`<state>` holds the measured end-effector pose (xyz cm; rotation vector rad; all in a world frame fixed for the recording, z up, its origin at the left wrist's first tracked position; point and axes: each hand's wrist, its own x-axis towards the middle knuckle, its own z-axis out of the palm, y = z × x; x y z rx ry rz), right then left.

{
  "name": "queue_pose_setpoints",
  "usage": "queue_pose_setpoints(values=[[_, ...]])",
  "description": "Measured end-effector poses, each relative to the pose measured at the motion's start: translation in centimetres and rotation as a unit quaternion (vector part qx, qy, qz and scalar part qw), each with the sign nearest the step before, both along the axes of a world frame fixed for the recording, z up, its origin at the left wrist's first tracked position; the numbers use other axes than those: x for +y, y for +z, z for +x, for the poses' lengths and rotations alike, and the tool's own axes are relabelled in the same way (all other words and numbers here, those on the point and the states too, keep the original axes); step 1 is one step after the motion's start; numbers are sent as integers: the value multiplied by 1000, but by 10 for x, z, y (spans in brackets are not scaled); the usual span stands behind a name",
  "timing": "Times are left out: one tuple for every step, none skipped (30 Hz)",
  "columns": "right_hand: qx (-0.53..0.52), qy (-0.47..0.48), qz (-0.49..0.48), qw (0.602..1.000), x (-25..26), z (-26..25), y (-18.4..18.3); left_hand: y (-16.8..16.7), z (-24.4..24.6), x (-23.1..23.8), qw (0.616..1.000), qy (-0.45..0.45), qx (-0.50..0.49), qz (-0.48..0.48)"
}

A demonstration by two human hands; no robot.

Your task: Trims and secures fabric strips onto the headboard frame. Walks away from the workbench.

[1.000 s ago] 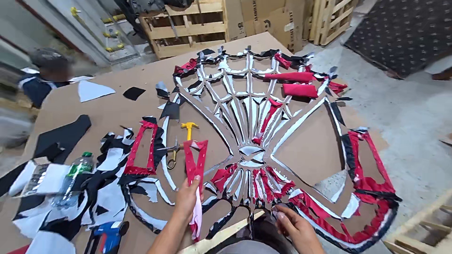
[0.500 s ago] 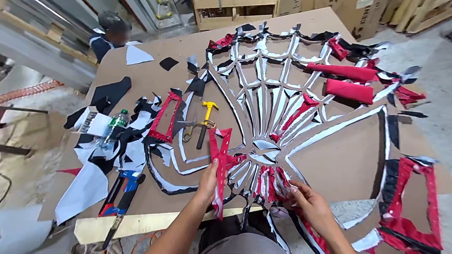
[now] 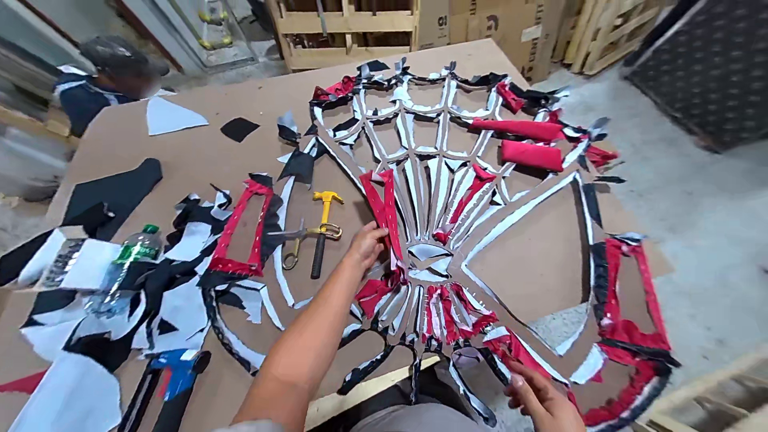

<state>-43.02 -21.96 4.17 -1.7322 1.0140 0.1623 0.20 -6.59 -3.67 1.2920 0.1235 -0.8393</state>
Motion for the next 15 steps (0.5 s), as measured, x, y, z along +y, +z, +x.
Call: queue_pose_setpoints(values=[[4, -12, -3, 1000, 3, -8, 0, 1, 11, -9, 1000, -6, -10, 9], [7, -24, -11, 1000, 4, -14, 0, 0, 22, -19, 1000, -8, -18, 12], [9, -36, -24, 999, 3, -18, -3, -1, 31, -30, 999, -8, -26, 22], [11, -43, -44, 998, -2, -19, -6, -2, 39, -42, 999, -9, -34, 39], [13, -44, -72, 996, -10, -17, -10, -3, 45, -54, 997, -8, -43, 62], [16, -43, -104, 994, -23, -9, -15, -5, 49, -65, 995, -10, -57, 85], [14, -37, -137, 990, -39, 5, -22, -6, 51, -77, 991, -12, -74, 108], [10, -30, -168, 985, -57, 23, -31, -7, 51, -88, 988, -16, -89, 126], [8, -27, -194, 981, -77, 47, -40, -6, 49, -98, 985, -18, -100, 137], [9, -28, -218, 975, -97, 75, -50, -5, 47, -109, 983, -16, -109, 144], [15, -32, -244, 969, -117, 104, -63, -5, 45, -119, 983, -11, -113, 146], [25, -35, -275, 960, -135, 132, -78, -4, 43, -129, 982, -5, -116, 152], [37, -34, -308, 950, -150, 156, -100, -5, 42, -137, 979, -3, -119, 164], [61, -30, -339, 938, -160, 174, -123, -8, 41, -143, 976, -4, -122, 182], [92, -22, -364, 927, -164, 188, -145, -11, 42, -147, 971, -7, -128, 203]])
